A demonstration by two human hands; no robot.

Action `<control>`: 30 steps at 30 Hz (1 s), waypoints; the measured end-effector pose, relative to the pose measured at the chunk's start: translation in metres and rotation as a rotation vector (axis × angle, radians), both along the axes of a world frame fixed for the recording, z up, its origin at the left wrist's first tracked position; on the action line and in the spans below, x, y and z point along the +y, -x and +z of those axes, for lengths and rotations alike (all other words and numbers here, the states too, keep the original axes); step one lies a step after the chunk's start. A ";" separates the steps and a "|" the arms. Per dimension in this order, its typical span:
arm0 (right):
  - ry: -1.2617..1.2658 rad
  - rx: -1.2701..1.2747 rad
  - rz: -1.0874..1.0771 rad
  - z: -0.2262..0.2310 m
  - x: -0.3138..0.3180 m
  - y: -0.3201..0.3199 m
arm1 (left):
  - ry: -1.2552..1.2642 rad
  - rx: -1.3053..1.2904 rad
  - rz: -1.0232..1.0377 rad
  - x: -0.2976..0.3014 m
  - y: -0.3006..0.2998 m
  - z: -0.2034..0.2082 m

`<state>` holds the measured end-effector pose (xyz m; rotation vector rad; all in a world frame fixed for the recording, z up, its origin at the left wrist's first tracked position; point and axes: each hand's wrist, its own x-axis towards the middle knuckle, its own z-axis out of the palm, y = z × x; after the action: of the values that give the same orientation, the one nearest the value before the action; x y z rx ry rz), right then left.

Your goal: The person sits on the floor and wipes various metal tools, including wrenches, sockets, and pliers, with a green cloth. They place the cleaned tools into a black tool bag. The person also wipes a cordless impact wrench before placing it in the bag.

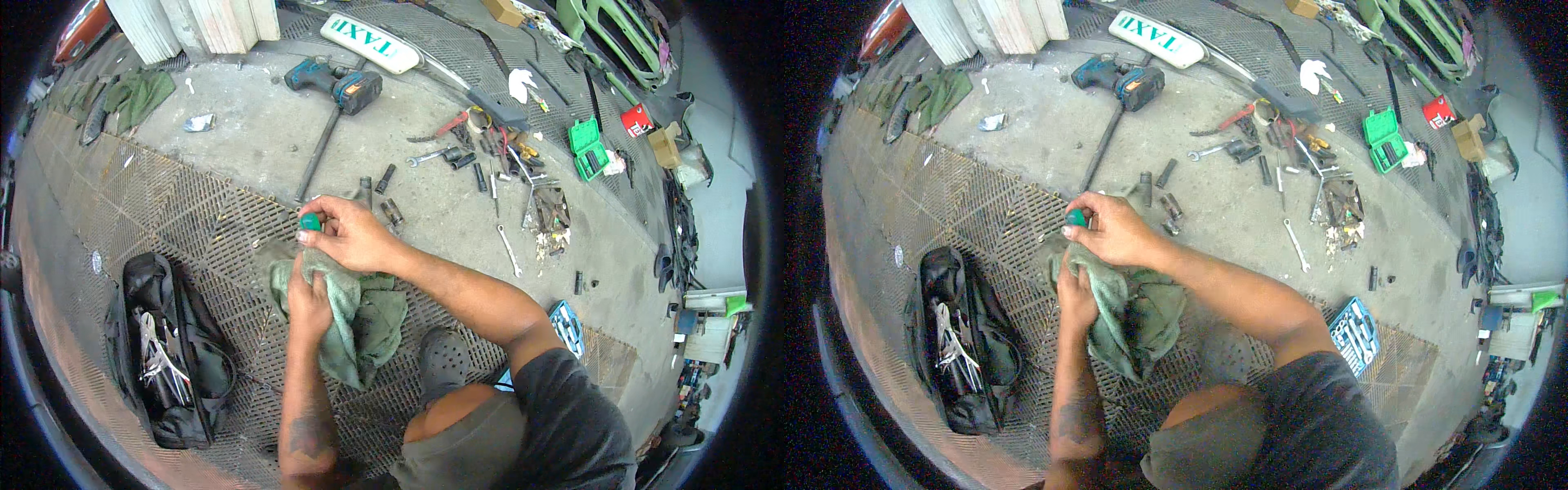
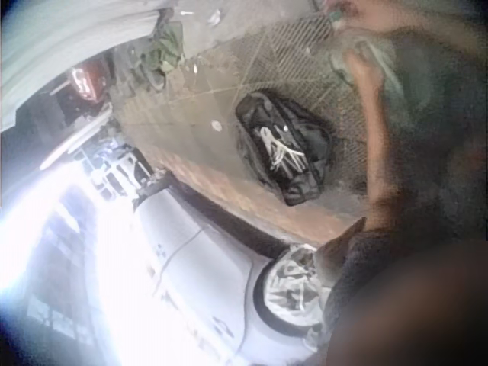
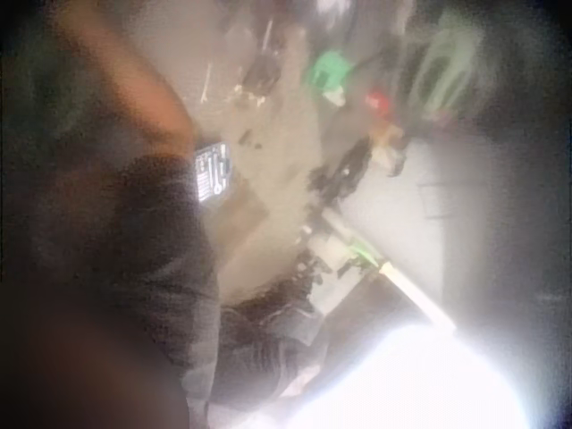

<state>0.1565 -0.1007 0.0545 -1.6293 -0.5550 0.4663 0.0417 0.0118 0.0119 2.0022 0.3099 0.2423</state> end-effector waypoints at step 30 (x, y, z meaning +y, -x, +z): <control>0.154 -0.264 -0.212 0.039 -0.030 -0.022 | -0.302 -0.113 0.475 0.021 0.022 0.015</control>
<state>0.1788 -0.1304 0.0935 -1.8895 -0.5437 0.1399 0.0200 0.0333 0.0265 2.1747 0.7101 0.7357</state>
